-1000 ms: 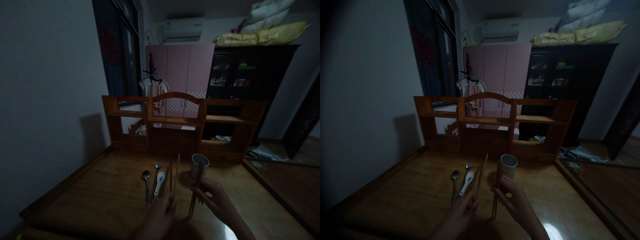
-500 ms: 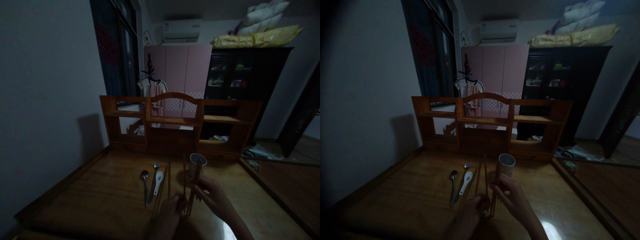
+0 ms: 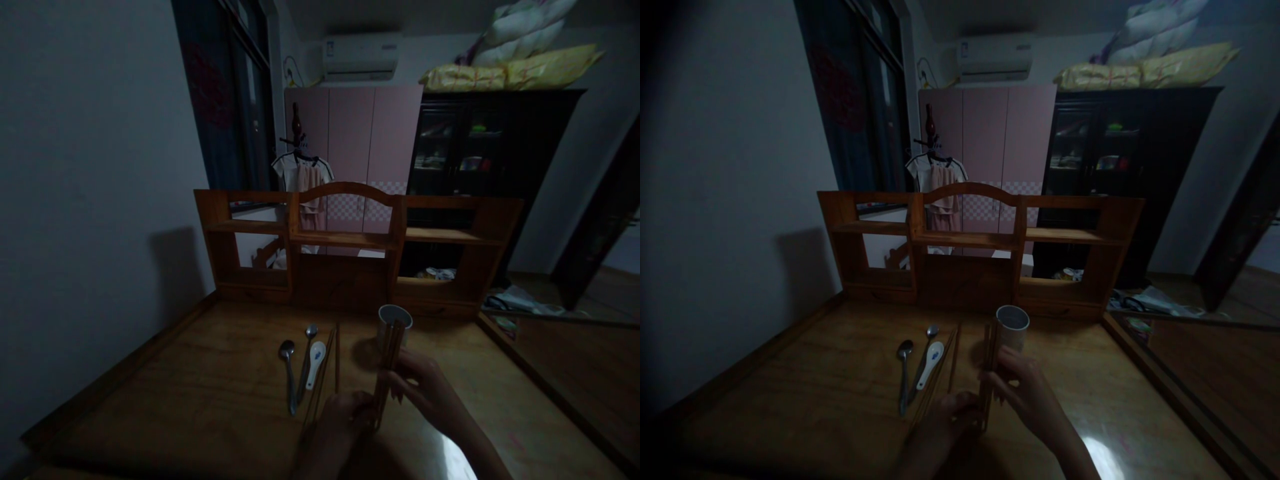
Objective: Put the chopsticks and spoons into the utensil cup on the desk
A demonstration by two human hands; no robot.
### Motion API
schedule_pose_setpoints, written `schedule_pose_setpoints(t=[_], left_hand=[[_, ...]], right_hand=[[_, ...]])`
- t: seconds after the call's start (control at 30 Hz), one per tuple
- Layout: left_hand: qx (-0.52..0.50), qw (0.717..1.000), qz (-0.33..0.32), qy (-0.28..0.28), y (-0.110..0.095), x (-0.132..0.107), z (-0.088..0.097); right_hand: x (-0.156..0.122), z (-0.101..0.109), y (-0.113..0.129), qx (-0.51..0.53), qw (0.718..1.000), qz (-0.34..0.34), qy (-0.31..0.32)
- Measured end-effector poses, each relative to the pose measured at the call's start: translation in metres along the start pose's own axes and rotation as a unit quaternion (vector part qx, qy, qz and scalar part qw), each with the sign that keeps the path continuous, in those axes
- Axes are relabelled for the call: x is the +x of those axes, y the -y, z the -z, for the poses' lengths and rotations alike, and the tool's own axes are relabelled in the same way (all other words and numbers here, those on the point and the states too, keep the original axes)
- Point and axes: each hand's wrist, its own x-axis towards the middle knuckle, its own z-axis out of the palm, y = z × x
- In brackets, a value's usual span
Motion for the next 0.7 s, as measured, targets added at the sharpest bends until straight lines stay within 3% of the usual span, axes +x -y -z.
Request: schedule_pose_setpoints(t=[0.23,0.47,0.7], left_hand=[[-0.062,0.996,0.062,0.002,0.009,0.005,-0.007],[-0.302,0.95,0.072,-0.041,0.036,0.016,-0.031],[-0.298,0.952,0.061,-0.031,0.039,0.019,-0.033]], right_hand=[[0.0,-0.002,-0.003,0.003,1.0,-0.005,0.014],[0.002,0.0,-0.002,0.038,0.999,0.003,0.028],[0.005,0.004,0.005,0.049,0.998,-0.01,0.034]])
